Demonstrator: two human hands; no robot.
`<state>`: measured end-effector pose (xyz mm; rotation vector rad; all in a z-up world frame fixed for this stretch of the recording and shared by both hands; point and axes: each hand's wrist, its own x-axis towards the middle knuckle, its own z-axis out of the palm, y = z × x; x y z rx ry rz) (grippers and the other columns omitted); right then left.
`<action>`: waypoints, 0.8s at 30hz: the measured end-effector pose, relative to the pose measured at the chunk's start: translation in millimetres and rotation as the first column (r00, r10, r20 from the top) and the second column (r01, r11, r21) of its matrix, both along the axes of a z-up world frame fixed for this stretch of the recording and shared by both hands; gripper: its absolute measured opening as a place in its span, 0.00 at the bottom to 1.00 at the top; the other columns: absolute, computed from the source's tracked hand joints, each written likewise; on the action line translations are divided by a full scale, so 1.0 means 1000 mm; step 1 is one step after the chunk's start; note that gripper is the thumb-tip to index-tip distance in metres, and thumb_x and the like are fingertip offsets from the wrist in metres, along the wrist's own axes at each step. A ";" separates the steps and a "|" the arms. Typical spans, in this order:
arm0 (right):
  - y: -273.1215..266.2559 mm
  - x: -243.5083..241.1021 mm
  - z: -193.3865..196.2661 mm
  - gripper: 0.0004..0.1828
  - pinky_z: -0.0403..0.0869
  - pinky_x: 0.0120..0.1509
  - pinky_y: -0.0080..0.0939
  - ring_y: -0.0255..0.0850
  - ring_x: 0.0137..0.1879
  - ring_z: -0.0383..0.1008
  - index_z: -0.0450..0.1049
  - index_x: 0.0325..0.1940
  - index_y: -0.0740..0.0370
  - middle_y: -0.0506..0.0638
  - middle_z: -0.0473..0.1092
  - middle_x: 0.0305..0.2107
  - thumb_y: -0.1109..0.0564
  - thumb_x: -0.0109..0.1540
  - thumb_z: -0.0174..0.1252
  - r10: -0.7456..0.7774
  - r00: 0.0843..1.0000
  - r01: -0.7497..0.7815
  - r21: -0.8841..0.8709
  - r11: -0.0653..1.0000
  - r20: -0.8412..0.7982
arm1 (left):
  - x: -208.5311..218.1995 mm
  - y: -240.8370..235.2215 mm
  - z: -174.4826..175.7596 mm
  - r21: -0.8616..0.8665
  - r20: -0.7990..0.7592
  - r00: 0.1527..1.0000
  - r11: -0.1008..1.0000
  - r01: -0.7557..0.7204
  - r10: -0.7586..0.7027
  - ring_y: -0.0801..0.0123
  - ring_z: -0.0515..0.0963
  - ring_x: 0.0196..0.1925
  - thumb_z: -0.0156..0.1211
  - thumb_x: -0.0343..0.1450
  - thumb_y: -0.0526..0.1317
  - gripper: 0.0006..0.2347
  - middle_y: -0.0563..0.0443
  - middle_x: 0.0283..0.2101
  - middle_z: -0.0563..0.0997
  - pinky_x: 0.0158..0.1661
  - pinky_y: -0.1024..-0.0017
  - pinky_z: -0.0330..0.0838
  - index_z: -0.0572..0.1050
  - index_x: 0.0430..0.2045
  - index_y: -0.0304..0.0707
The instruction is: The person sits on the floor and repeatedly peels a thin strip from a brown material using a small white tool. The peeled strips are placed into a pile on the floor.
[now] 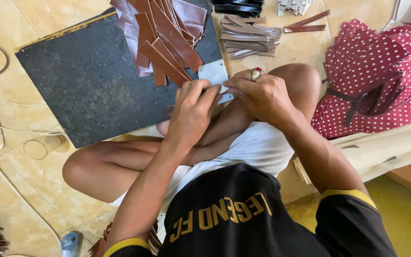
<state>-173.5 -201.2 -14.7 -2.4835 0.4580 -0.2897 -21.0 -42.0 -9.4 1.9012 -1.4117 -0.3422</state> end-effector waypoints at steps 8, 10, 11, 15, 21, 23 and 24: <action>-0.005 -0.003 0.005 0.18 0.72 0.36 0.42 0.42 0.34 0.76 0.81 0.52 0.52 0.45 0.78 0.40 0.64 0.58 0.65 0.106 0.988 -0.098 -0.067 0.993 0.117 | 0.003 0.001 0.001 -0.025 0.018 0.999 0.999 0.035 -0.035 0.60 0.75 0.50 0.65 0.70 0.31 0.10 0.54 0.46 0.76 0.49 0.62 0.69 0.80 0.44 0.38; -0.003 -0.003 0.008 0.21 0.71 0.36 0.41 0.41 0.34 0.76 0.81 0.53 0.54 0.45 0.78 0.41 0.65 0.56 0.65 0.138 0.983 -0.122 -0.137 0.983 0.119 | 0.004 0.003 0.004 0.007 0.064 0.995 0.998 0.070 -0.070 0.61 0.75 0.51 0.63 0.69 0.31 0.11 0.54 0.46 0.75 0.50 0.62 0.69 0.80 0.45 0.37; -0.002 -0.003 0.009 0.22 0.72 0.35 0.41 0.41 0.34 0.76 0.81 0.53 0.55 0.45 0.78 0.41 0.65 0.55 0.65 0.154 0.980 -0.131 -0.179 0.975 0.126 | 0.004 0.003 0.005 0.008 0.087 0.993 0.997 0.082 -0.082 0.61 0.75 0.51 0.62 0.70 0.31 0.11 0.53 0.46 0.75 0.50 0.62 0.69 0.80 0.45 0.36; 0.004 -0.006 0.009 0.23 0.72 0.35 0.41 0.39 0.34 0.75 0.82 0.55 0.57 0.45 0.75 0.37 0.65 0.54 0.66 0.174 0.977 -0.131 -0.298 0.945 0.124 | 0.005 0.003 0.006 0.024 0.168 0.977 0.992 0.126 -0.129 0.61 0.74 0.51 0.61 0.70 0.32 0.11 0.52 0.47 0.73 0.50 0.64 0.70 0.79 0.46 0.33; 0.010 -0.011 -0.019 0.10 0.74 0.51 0.32 0.28 0.45 0.72 0.79 0.58 0.60 0.44 0.76 0.39 0.60 0.73 0.57 -0.265 0.960 0.156 0.605 0.781 0.095 | 0.000 -0.003 0.003 0.062 0.201 0.968 0.988 0.142 -0.152 0.59 0.74 0.47 0.61 0.69 0.31 0.12 0.48 0.45 0.72 0.48 0.63 0.70 0.78 0.46 0.31; 0.023 -0.006 -0.032 0.08 0.71 0.44 0.28 0.25 0.39 0.68 0.75 0.51 0.62 0.42 0.72 0.34 0.55 0.73 0.56 -0.426 0.904 0.302 0.769 0.564 -0.043 | -0.004 -0.009 0.003 0.058 0.207 0.969 0.991 0.124 -0.133 0.59 0.74 0.47 0.61 0.69 0.31 0.12 0.48 0.45 0.72 0.47 0.62 0.70 0.78 0.46 0.31; 0.030 -0.002 -0.037 0.10 0.69 0.40 0.27 0.24 0.36 0.66 0.72 0.48 0.63 0.41 0.70 0.31 0.53 0.72 0.55 -0.485 0.865 0.364 0.827 0.429 -0.129 | -0.007 -0.010 0.003 0.045 0.204 0.972 0.993 0.111 -0.118 0.59 0.75 0.47 0.61 0.69 0.31 0.12 0.48 0.45 0.72 0.47 0.62 0.70 0.77 0.46 0.31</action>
